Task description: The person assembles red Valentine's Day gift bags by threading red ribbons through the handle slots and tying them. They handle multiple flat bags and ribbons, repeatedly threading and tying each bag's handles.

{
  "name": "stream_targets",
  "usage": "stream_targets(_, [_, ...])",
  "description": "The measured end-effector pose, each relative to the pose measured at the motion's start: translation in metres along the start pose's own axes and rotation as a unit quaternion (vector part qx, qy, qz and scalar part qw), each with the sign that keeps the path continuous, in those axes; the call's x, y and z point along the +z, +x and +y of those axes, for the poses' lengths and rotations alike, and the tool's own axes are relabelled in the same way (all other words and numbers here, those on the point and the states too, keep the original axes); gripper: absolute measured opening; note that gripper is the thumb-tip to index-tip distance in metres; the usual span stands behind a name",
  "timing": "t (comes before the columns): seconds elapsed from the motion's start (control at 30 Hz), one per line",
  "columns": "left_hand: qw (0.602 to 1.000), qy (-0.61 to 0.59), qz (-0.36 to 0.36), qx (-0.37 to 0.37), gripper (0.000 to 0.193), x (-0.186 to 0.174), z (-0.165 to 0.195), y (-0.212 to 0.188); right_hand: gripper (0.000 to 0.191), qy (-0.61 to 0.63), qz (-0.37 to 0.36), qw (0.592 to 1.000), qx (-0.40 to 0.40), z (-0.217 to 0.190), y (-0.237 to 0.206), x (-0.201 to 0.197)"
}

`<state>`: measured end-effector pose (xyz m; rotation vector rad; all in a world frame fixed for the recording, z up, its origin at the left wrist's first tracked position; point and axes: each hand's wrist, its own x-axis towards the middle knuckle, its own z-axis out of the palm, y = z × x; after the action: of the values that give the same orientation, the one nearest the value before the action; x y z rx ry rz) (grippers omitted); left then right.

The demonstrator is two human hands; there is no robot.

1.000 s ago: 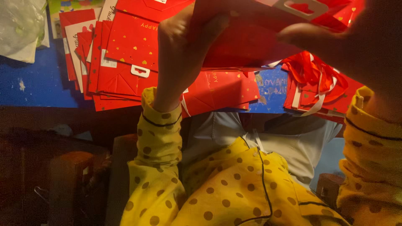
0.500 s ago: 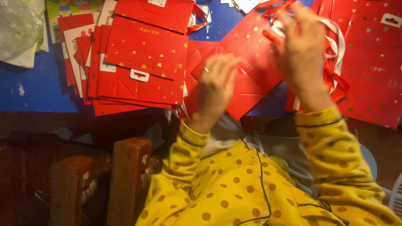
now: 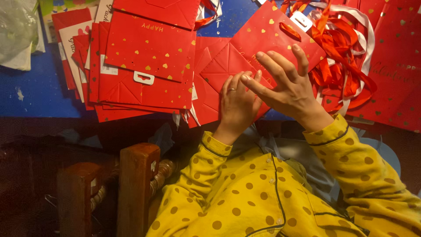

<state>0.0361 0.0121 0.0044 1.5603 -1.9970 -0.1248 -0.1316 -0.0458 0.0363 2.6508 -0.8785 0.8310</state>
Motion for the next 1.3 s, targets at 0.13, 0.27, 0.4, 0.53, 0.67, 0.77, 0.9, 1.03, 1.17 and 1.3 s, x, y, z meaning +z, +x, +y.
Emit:
stream_targets(0.13, [1.0, 0.007, 0.006, 0.011, 0.052, -0.001, 0.001, 0.008, 0.05, 0.009, -0.021, 1.0, 0.012, 0.006, -0.006, 0.004])
stream_targets(0.27, [1.0, 0.006, -0.012, 0.006, 0.041, -0.002, 0.0, 0.01, 0.056, 0.042, -0.043, 0.998, 0.022, 0.008, -0.012, 0.005])
stream_targets(0.4, [0.998, -0.065, -0.005, -0.01, 0.026, -0.006, -0.007, 0.009, 0.068, 0.122, -0.127, 0.982, 0.062, 0.008, -0.016, -0.003])
stream_targets(0.53, [0.946, -0.292, 0.062, -0.125, 0.03, -0.007, -0.016, 0.004, 0.084, 0.155, -0.225, 0.96, 0.066, 0.002, -0.017, -0.018])
stream_targets(0.67, [0.9, -0.383, 0.127, -0.163, 0.028, 0.002, -0.021, -0.002, 0.096, 0.149, -0.283, 0.946, 0.057, -0.007, -0.018, -0.024])
stream_targets(0.77, [0.852, -0.465, 0.149, -0.19, 0.025, 0.006, -0.022, -0.006, 0.091, 0.138, -0.277, 0.949, 0.055, -0.012, -0.019, -0.023])
stream_targets(0.9, [0.875, -0.425, 0.186, -0.138, 0.018, -0.009, -0.02, -0.016, 0.084, 0.117, -0.268, 0.956, 0.034, -0.013, -0.017, -0.025])
stream_targets(1.03, [0.903, -0.369, 0.179, -0.13, 0.015, -0.026, -0.012, -0.029, 0.088, 0.135, -0.261, 0.954, 0.056, -0.022, -0.008, -0.027])
stream_targets(1.17, [0.893, -0.38, 0.181, -0.157, 0.017, -0.026, -0.012, -0.03, 0.09, 0.088, -0.243, 0.964, 0.053, -0.034, -0.001, -0.023])
stream_targets(1.3, [0.886, -0.39, 0.184, -0.168, 0.016, -0.023, -0.014, -0.032, 0.073, 0.108, -0.204, 0.972, 0.05, -0.03, 0.0, -0.022])
